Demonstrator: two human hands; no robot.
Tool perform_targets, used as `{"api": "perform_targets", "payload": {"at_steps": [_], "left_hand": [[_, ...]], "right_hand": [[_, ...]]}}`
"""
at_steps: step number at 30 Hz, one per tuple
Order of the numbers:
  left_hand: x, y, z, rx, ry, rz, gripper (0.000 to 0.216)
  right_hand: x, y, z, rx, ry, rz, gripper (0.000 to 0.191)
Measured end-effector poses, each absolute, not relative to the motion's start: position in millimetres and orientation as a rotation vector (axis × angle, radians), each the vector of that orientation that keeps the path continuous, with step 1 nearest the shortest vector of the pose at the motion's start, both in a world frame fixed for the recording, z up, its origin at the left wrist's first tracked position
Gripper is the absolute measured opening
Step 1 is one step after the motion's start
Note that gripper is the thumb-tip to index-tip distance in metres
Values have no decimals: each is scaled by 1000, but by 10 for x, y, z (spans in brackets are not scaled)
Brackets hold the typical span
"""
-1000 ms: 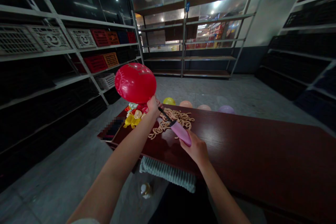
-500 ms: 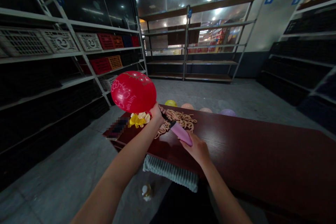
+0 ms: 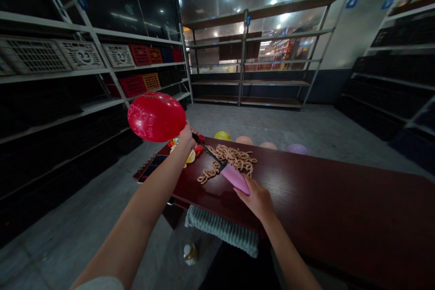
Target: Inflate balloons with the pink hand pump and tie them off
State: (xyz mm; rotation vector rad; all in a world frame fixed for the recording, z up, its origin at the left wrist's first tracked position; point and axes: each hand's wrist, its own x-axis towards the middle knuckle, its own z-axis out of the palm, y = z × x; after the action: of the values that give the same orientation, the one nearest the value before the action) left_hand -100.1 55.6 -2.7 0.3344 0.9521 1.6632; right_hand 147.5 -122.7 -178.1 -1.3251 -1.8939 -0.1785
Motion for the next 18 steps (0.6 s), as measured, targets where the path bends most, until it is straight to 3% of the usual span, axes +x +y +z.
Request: {"api": "perform_targets", "payload": {"at_steps": [11, 18], "left_hand": [[-889, 508, -89, 230, 896, 1724, 44], [-567, 335, -254, 247, 906, 1696, 52]], "right_hand": [[1495, -1199, -1809, -1373, -1848, -232, 41], [1485, -1214, -1774, -1387, -1859, -316, 38]]}}
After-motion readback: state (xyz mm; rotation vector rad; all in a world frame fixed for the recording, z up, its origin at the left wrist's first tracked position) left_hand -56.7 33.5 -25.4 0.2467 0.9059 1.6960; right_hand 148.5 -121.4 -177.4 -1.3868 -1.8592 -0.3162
